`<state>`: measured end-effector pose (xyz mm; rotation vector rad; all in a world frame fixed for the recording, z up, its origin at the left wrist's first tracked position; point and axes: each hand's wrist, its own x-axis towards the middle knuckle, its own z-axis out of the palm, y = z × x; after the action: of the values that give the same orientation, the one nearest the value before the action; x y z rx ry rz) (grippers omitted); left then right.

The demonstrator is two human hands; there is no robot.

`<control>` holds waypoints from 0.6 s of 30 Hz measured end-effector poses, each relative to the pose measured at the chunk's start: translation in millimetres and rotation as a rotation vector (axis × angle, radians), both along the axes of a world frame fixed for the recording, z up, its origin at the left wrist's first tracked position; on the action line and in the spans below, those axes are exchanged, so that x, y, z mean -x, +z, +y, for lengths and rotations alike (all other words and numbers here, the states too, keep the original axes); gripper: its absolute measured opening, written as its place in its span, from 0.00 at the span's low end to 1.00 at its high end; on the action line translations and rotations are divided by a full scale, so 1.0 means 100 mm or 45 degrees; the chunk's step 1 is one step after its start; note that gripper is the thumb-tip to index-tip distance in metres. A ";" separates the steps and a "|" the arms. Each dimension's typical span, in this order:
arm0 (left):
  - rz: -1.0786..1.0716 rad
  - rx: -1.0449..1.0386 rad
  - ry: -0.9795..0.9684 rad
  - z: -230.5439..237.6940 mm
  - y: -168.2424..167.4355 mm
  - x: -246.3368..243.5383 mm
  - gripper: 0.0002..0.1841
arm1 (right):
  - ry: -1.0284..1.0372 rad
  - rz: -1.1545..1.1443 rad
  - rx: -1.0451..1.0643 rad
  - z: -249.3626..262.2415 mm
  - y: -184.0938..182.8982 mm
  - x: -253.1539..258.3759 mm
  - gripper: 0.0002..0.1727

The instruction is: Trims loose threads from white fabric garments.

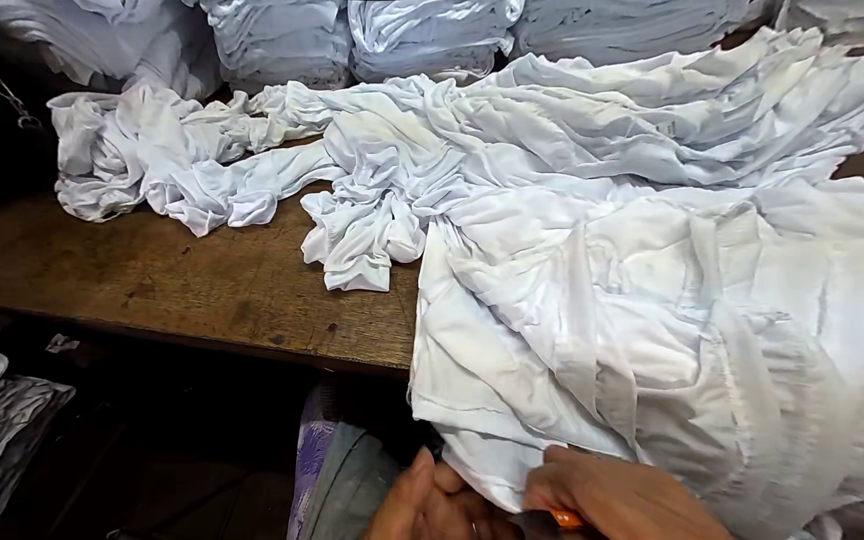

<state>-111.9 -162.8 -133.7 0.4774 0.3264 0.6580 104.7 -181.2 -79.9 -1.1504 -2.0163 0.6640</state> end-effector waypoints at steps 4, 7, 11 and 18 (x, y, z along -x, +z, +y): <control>-0.205 0.382 0.324 0.08 -0.01 -0.13 0.22 | 0.023 0.001 0.071 -0.14 0.08 -0.29 0.14; 0.024 0.459 0.518 0.08 0.00 -0.19 0.10 | 0.091 -0.080 0.159 -0.22 0.03 -0.47 0.15; 0.315 0.129 0.644 0.04 0.04 -0.17 0.22 | 0.038 -0.295 0.274 -0.27 -0.14 -0.56 0.14; 0.435 -0.486 0.657 -0.09 0.12 0.00 0.11 | -0.062 0.200 0.181 -0.27 -0.15 -0.23 0.19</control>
<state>-111.9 -172.3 -121.6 0.8892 0.6648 1.1539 127.7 -208.1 -94.6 -1.1866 -1.8279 0.8576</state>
